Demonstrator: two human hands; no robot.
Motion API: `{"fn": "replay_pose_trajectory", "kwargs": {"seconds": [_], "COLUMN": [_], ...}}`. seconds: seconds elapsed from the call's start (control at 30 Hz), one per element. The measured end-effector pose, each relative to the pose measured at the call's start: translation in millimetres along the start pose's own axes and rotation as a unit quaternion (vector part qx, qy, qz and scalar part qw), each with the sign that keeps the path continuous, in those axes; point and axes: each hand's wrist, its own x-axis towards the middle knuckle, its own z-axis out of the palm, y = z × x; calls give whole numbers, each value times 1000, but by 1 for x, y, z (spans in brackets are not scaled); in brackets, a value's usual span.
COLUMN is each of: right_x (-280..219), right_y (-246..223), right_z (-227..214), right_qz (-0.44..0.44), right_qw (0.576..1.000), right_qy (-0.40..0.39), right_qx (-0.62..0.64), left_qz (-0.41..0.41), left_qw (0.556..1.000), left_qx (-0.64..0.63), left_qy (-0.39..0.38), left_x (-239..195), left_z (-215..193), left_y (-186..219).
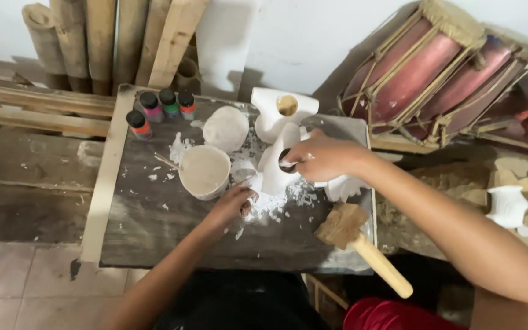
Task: Cleaning and refining small plaster figurines by scraping off excess material with a wooden stick
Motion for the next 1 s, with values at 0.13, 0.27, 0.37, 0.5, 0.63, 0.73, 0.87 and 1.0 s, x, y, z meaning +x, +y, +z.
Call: {"fn": "replay_pose_trajectory", "kwargs": {"seconds": [0.13, 0.27, 0.37, 0.5, 0.63, 0.73, 0.87, 1.0], "right_x": [-2, -6, -6, -5, -5, 3, 11, 10], "right_y": [-19, -29, -35, -39, -42, -42, -38, -44], "right_z": [-6, -20, -25, -32, -27, -22, -13, -18], "right_qz": [181, 191, 190, 165, 142, 118, 101, 100], "right_qw": [976, 977, 978, 981, 982, 982, 984, 984], "right_qy": [-98, -93, -89, -77, -81, -67, -42, -9], "right_qx": [66, 15, -19, -69, -96, -131, -143, -149], "left_qz": [-34, -29, -32, -43, -35, -38, -43, -24], "left_qw": [999, 995, 995, 990, 988, 986, 982, 987], "left_qx": [-17, -89, -93, -134, -144, -159, -183, -157], "left_qy": [0, -18, -27, -29, -44, -37, -26, -30], "left_x": [-12, -13, -12, -20, -17, -21, -18, -15], "left_z": [5, 4, 3, 6, 11, 9, 7, 13], "left_y": [2, -3, -5, -10, 1, -4, -13, -9]}}
